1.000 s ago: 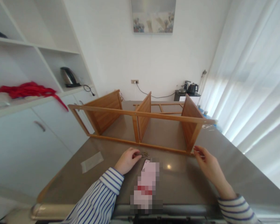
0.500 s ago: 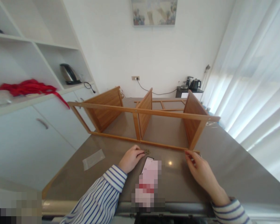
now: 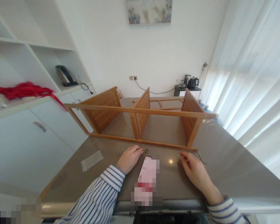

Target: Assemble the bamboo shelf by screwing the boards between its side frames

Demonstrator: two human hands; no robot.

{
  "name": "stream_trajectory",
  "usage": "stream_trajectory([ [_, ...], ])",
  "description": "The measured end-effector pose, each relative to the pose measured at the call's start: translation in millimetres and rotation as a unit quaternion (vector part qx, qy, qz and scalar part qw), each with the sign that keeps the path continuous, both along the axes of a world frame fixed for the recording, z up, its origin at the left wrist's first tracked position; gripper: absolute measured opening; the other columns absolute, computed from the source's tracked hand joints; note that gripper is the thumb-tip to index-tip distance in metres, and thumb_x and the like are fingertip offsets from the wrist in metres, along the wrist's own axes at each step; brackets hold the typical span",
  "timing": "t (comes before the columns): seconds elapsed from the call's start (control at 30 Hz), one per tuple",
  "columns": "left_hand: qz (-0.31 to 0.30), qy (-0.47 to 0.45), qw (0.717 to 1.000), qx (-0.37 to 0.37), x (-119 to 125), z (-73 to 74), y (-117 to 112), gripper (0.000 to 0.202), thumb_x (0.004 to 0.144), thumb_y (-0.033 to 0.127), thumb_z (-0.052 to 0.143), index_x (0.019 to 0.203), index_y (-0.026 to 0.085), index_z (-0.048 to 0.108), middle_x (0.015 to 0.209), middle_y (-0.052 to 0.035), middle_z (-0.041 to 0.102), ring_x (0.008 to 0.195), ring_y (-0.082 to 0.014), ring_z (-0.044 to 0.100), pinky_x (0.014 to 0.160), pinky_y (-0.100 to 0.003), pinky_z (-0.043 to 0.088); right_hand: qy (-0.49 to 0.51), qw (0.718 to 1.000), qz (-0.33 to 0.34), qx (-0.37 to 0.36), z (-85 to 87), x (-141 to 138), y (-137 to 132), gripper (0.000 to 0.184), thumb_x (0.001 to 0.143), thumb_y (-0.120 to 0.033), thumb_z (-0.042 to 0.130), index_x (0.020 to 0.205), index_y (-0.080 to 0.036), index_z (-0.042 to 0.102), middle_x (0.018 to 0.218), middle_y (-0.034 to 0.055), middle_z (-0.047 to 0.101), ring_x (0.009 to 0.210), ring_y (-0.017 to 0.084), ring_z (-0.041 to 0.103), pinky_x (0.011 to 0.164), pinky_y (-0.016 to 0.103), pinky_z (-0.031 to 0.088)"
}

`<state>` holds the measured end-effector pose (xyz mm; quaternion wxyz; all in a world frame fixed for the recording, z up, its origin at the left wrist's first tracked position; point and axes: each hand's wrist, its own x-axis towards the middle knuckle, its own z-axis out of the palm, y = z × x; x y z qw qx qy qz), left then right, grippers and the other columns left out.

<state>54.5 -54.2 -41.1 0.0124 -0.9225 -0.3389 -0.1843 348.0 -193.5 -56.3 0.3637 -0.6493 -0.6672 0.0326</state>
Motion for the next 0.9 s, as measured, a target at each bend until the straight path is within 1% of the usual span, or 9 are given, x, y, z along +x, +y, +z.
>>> stream_trajectory([
  [0.1,0.006,0.025,1.0,-0.006,-2.5,0.0,0.0,0.032,0.095,0.026,0.036,0.1,0.016,0.066,0.093,-0.0085,0.064,0.085,-0.0193,0.06,0.081,-0.034,0.049,-0.008,1.0,-0.003,-0.004,0.6,-0.5,-2.1,0.027,0.093,-0.03,0.04,0.108,-0.018,0.059,0.098,0.0089,0.069,0.087,0.022,0.066,0.075,0.035,0.053],
  [0.17,0.01,0.025,1.0,-0.016,-4.0,0.4,-1.2,0.033,0.095,0.025,0.035,0.102,0.016,0.066,0.095,-0.0091,0.065,0.087,-0.0198,0.06,0.082,-0.034,0.05,-0.005,1.0,-0.004,0.001,0.3,-1.0,-3.3,0.027,0.092,-0.029,0.04,0.107,-0.019,0.06,0.098,0.0086,0.069,0.086,0.022,0.066,0.074,0.035,0.054],
  [0.27,0.007,-0.024,0.999,-0.036,-4.6,5.0,-5.1,0.034,0.096,0.027,0.034,0.107,0.017,0.065,0.098,-0.009,0.065,0.089,-0.0187,0.061,0.083,-0.032,0.05,0.002,1.0,0.0,0.013,0.1,-2.9,-4.8,0.026,0.092,-0.028,0.041,0.106,-0.019,0.061,0.097,0.0084,0.069,0.086,0.021,0.066,0.075,0.034,0.054],
  [0.4,-0.029,-0.1,0.991,-0.088,3.7,21.0,-12.4,0.033,0.095,0.032,0.038,0.106,0.02,0.067,0.097,-0.0065,0.066,0.089,-0.0162,0.061,0.082,-0.029,0.05,0.001,1.0,0.007,0.019,4.8,-9.6,-5.4,0.025,0.092,-0.028,0.041,0.105,-0.019,0.061,0.095,0.0079,0.069,0.085,0.02,0.066,0.074,0.033,0.053],
  [0.53,-0.097,-0.121,0.975,-0.158,26.5,41.5,-17.0,0.029,0.093,0.032,0.045,0.1,0.019,0.07,0.093,-0.0056,0.068,0.086,-0.0148,0.063,0.08,-0.026,0.05,0.004,0.999,0.024,0.029,15.5,-21.3,-3.1,0.024,0.093,-0.027,0.042,0.103,-0.02,0.062,0.094,0.008,0.069,0.086,0.02,0.065,0.075,0.033,0.053],
  [0.67,-0.185,-0.1,0.956,-0.203,57.9,58.2,-15.8,0.027,0.091,0.032,0.049,0.095,0.018,0.072,0.088,-0.0057,0.068,0.082,-0.0139,0.063,0.077,-0.024,0.049,0.009,0.997,0.04,0.059,27.7,-34.2,0.4,0.024,0.092,-0.028,0.044,0.108,-0.02,0.061,0.099,0.0095,0.068,0.089,0.02,0.065,0.078,0.033,0.053],
  [0.77,-0.241,-0.088,0.941,-0.219,79.8,65.8,-12.3,0.027,0.091,0.033,0.05,0.095,0.018,0.072,0.088,-0.0058,0.068,0.082,-0.0137,0.063,0.078,-0.023,0.048,0.001,0.996,0.048,0.08,34.7,-40.8,1.8,0.027,0.091,-0.027,0.048,0.114,-0.021,0.06,0.104,0.0096,0.067,0.093,0.02,0.064,0.081,0.033,0.053],
  [0.83,-0.267,-0.082,0.933,-0.227,91.5,67.9,-10.1,0.028,0.091,0.034,0.05,0.095,0.018,0.072,0.087,-0.0057,0.068,0.081,-0.0136,0.063,0.078,-0.023,0.048,-0.002,0.995,0.043,0.089,37.0,-42.5,1.9,0.025,0.09,-0.027,0.049,0.112,-0.021,0.061,0.104,0.009,0.067,0.092,0.02,0.064,0.08,0.033,0.053],
  [0.9,-0.284,-0.08,0.927,-0.232,100.6,67.8,-8.4,0.028,0.091,0.035,0.05,0.093,0.018,0.073,0.086,-0.0055,0.068,0.08,-0.0137,0.063,0.077,-0.023,0.048,0.003,0.995,0.03,0.092,37.6,-41.7,1.7,0.022,0.092,-0.027,0.048,0.108,-0.021,0.063,0.099,0.0085,0.068,0.087,0.02,0.065,0.077,0.032,0.053],
])
